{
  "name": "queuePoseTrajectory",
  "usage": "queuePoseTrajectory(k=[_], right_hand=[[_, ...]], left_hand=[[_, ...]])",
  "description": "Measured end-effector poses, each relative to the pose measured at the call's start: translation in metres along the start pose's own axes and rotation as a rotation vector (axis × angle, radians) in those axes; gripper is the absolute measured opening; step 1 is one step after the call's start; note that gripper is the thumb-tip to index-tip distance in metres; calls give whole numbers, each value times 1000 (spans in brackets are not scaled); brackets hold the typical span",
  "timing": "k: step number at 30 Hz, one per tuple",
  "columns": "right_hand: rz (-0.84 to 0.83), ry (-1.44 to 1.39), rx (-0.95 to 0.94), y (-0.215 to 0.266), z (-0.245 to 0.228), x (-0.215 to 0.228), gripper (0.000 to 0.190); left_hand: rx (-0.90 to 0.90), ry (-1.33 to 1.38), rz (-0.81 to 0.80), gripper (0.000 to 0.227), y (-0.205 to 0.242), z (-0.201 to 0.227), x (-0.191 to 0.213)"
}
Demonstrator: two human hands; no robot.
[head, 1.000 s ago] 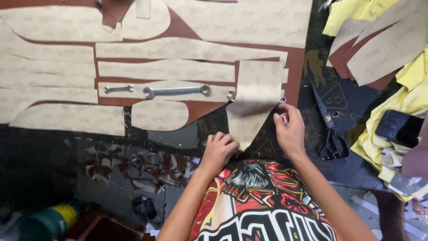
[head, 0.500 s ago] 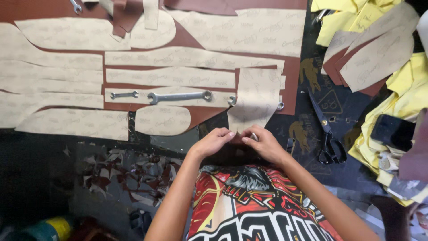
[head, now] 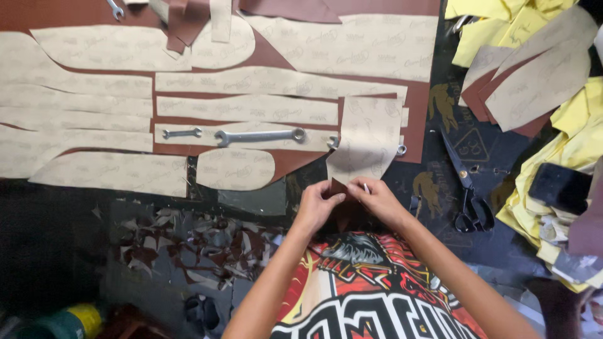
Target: The person uses shears to cut a large sheet of patterned material on a workbench. They use wrenches to hold down sections of the material while cutting along curved and straight lines. The person also peels off a backing layer from a cut piece and repositions several cut pieces on the table.
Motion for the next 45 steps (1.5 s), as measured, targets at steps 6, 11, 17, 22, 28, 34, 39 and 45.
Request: queuePoseTrajectory(k=[6,11,17,22,28,34,39,45], right_hand=[[-62,74,384,-16,12,-8,27],[-17,53,175,-28,48,-5,27],[-14,135,287,-27,53,-1,20],[-65,103,242,-22,39,-6,21],[-202,259,321,-2,6,-10,29],[-140,333,281,39,-39,7,36],[257,212,284,33,-8,48,28],[380,101,254,36,55,74,26]], left_hand=[[-72,100,106,26,-2,-2,-7],[171,-93,249,30,-4,-6,-7],[-43,-133,258,25,9,12,-5],[63,-175,316,28,-1,-6,-8],[-82,-119,358,40,-3,0,6],[-101,-168,564,39,-1,39,31],[-170,-396,491,77,-32,61,-3],[-48,-249,202,68,-35,71,-19]])
Point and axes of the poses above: each hand's wrist, its own y-axis away from the middle knuckle, its own x-axis out of the back of the hand, z = x × y, the point moved 5 cm from there along -y, towards the middle knuckle, and after that the axes turned 15 degrees about x, right-handed, at the moved point
